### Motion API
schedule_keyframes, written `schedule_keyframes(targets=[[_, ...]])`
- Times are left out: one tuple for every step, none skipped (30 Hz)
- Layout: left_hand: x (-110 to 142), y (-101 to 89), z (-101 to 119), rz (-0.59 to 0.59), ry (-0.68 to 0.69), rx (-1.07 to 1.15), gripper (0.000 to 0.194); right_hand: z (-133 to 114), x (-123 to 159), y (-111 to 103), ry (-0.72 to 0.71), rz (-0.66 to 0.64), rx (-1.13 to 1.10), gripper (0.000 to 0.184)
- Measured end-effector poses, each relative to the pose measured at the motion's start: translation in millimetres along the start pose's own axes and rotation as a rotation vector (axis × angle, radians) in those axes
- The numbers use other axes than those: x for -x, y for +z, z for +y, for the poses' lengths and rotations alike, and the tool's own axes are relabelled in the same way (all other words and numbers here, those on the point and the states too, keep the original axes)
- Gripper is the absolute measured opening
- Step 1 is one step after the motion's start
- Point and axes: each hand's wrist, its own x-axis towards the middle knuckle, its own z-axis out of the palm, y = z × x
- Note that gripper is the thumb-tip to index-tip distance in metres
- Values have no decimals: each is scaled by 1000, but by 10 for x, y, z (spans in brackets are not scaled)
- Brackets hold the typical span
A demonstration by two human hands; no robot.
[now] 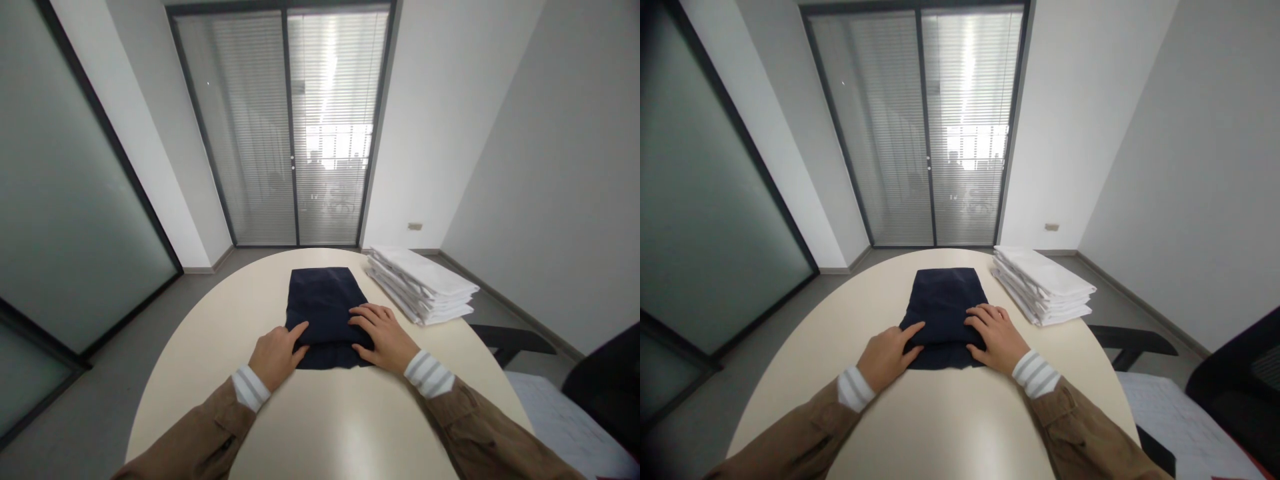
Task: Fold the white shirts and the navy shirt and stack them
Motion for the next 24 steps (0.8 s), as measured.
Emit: schedule_keyframes(targets=[[13, -10, 29, -2, -19, -28, 47, -16, -8, 9, -12, -19, -5, 40], [28, -24, 62, 1, -37, -53, 45, -30, -16, 14, -18, -36, -9, 41], [43, -40, 96, 10, -48, -75, 42, -43, -22, 18, -19, -50, -14, 40], [56, -55, 127, 30, -48, -96, 39, -54, -26, 20, -17, -64, -19, 40], [68, -69, 153, 67, -38, -113, 36, -61, -29, 22, -13, -75, -24, 39], [75, -77, 170, 120, -20, -125, 36, -67, -29, 24, -10, -83, -29, 38], [79, -78, 178, 184, 7, -128, 40, -69, -28, 27, -9, -87, -33, 37], [78, -72, 177, 246, 46, -118, 46, -70, -25, 30, -10, -90, -36, 35], [72, -57, 169, 292, 101, -93, 53, -70, -22, 34, -12, -92, -37, 34], [64, -37, 157, 314, 171, -57, 59, -70, -20, 38, -13, -91, -36, 32], [54, -12, 145, 310, 247, -16, 62, -72, -19, 44, -11, -89, -34, 29], [43, 13, 135, 288, 323, 25, 63, -75, -21, 50, -8, -84, -29, 28], [34, 37, 130, 258, 390, 60, 63, -83, -26, 57, -4, -77, -21, 26], [25, 57, 130, 230, 440, 87, 62, -94, -35, 64, 0, -66, -9, 25], [19, 73, 135, 209, 468, 105, 59, -111, -48, 74, 3, -53, 7, 26], [15, 84, 143, 197, 481, 118, 56, -132, -63, 85, 4, -40, 26, 28], [13, 92, 152, 190, 483, 129, 53, -157, -82, 97, 4, -29, 46, 32], [12, 98, 160, 188, 477, 139, 51, -184, -101, 110, 3, -21, 65, 36], [12, 102, 166, 192, 464, 149, 52, -212, -121, 123, 1, -16, 82, 38], [13, 107, 169, 198, 448, 158, 55, -238, -139, 135, -4, -12, 97, 38], [14, 111, 169, 204, 433, 164, 60, -262, -156, 144, -9, -7, 112, 34], [15, 115, 167, 206, 418, 169, 65, -280, -170, 149, -14, 6, 126, 29], [16, 119, 164, 207, 406, 172, 69, -294, -181, 149, -19, 28, 141, 23], [16, 122, 160, 207, 396, 176, 71, -302, -188, 143, -25, 59, 156, 20]])
